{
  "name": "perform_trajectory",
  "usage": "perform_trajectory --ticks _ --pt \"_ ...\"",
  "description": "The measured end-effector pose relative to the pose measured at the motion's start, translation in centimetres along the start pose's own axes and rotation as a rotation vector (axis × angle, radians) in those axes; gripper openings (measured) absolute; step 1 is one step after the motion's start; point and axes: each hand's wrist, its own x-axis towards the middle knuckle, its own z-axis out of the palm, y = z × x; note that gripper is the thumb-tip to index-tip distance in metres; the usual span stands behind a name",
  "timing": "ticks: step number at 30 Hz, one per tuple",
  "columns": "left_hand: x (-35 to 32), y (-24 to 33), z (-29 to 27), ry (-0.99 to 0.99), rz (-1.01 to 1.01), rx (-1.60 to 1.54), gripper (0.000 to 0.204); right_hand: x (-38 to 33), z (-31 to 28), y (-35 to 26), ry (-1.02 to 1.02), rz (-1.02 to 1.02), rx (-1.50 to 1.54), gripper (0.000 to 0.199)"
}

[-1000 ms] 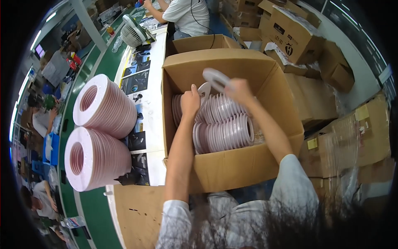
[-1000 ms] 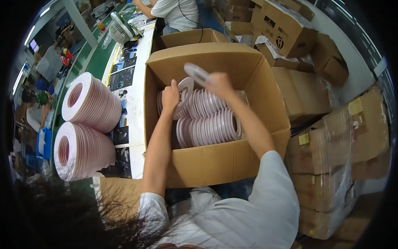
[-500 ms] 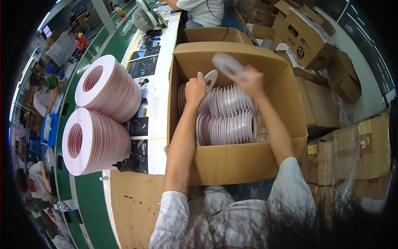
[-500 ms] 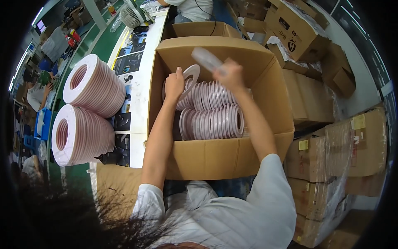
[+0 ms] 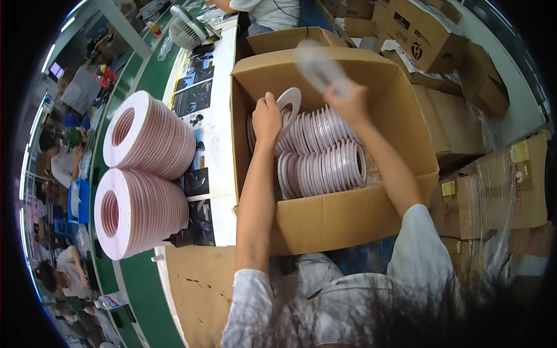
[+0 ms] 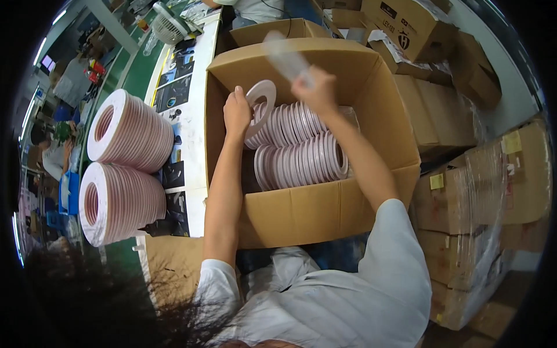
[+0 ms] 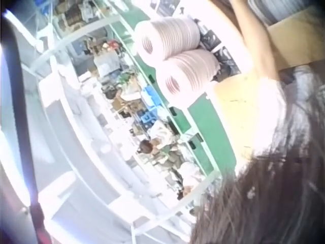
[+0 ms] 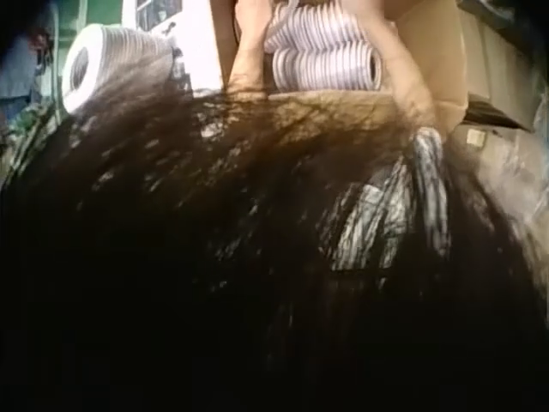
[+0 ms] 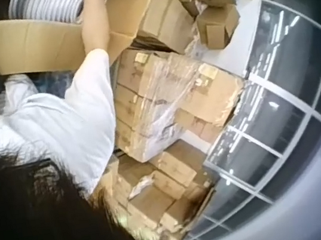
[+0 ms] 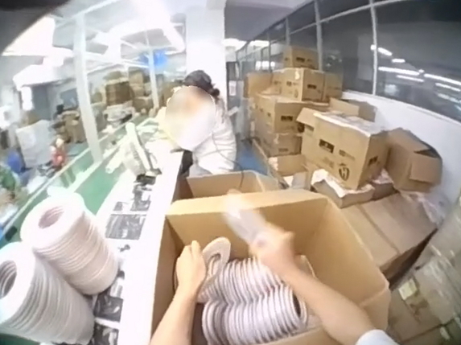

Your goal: Packing circular reels or components into a cardboard box on an assembly line.

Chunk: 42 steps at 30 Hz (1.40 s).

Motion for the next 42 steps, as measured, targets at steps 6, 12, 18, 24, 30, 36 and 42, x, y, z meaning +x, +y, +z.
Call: perform_trajectory --ticks 6,12,18,24,30,36,42 --pt "0.2 1.9 2.0 -0.166 -0.125 -0.156 0.056 -1.2 -0.4 5.0 -0.236 -0.383 -0.345 0.026" --pt "1.7 -0.6 1.9 -0.046 0.041 -0.086 0.057 -1.2 -0.4 2.4 -0.071 -0.37 -0.382 0.028" --pt "0.5 2.0 0.3 -0.053 0.033 -0.054 0.058 0.4 -1.5 2.3 -0.06 -0.046 -0.124 0.019" --pt "-0.3 1.9 -0.1 -0.174 -0.156 -0.195 0.064 1.5 -1.6 1.9 0.405 -0.18 -0.097 0.015" --pt "-0.3 1.0 1.4 -0.279 -0.113 0.001 0.068 1.1 -1.7 4.5 0.16 -0.389 -0.308 0.016" --pt "0.2 1.7 2.1 -0.195 -0.064 -0.044 0.068 -0.9 -1.2 6.4 -0.125 -0.474 -0.29 0.016" --pt "0.7 1.8 0.1 -0.224 -0.185 -0.223 0.067 -0.6 -1.1 2.2 0.068 -0.289 -0.109 0.015"
